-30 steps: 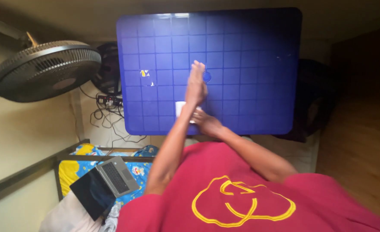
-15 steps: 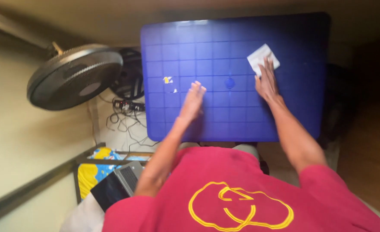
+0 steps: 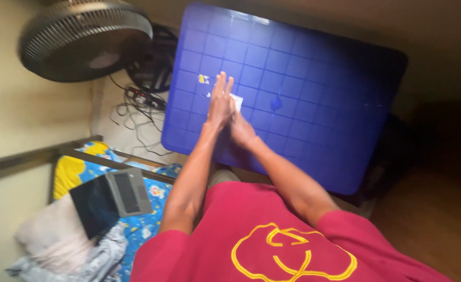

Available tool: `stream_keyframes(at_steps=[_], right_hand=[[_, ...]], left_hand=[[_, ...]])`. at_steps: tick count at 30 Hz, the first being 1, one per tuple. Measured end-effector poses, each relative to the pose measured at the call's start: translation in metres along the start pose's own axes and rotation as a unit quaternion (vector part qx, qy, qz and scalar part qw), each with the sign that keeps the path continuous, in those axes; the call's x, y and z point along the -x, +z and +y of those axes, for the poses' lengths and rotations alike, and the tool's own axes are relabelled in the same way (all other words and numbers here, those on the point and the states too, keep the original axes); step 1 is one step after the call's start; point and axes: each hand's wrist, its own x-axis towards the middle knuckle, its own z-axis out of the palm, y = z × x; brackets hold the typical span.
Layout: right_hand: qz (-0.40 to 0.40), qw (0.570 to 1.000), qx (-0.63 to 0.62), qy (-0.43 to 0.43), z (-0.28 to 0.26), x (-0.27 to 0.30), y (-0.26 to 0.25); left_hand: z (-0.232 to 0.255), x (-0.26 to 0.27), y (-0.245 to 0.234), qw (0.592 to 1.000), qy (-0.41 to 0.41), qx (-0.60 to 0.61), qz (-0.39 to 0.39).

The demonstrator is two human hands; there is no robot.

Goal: Cleaning the surface of a blue plastic table with a white cloth.

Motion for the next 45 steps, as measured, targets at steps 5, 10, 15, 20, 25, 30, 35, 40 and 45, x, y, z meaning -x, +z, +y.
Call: stream_keyframes(at_steps=[5, 10, 15, 20, 25, 30, 35, 40, 45], right_hand=[[-0.034, 0.942, 0.299, -0.152, 0.063, 0.079, -0.009], [0.111, 0.935, 0.278, -0.192, 0.093, 0.106, -0.061], [0.192, 0.939, 0.28, -0.051, 0.089, 0.077, -0.08], [0.232, 0.966, 0.114, -0.013, 0.044, -0.006, -0.078], [0.271, 0.954, 0.092, -0.091, 0.037, -0.077, -0.064], [0.207, 0.952, 0.185, -0.132, 0.062, -0.145, -0.048], [0.103, 0.951, 0.23, -0.181, 0.043, -0.12, -0.045], [0.054, 0.955, 0.226, -0.183, 0.059, -0.053, -0.044], [0.091, 0.949, 0.247, -0.175, 0.081, -0.04, -0.026]], left_hand=[[0.065, 0.032, 0.033, 0.998, -0.028, 0.061, 0.017], [0.033, 0.052, 0.025, 0.987, -0.111, -0.007, 0.113], [-0.013, 0.054, 0.014, 0.963, -0.244, -0.094, 0.069], [-0.009, 0.052, 0.022, 0.951, -0.251, -0.168, 0.066], [-0.009, 0.049, 0.02, 0.947, -0.252, -0.189, 0.062], [-0.008, 0.05, 0.027, 0.949, -0.248, -0.184, 0.07], [-0.011, 0.049, 0.036, 0.946, -0.258, -0.189, 0.058], [-0.015, 0.048, 0.04, 0.948, -0.251, -0.182, 0.075], [-0.021, 0.057, 0.042, 0.952, -0.227, -0.18, 0.096]])
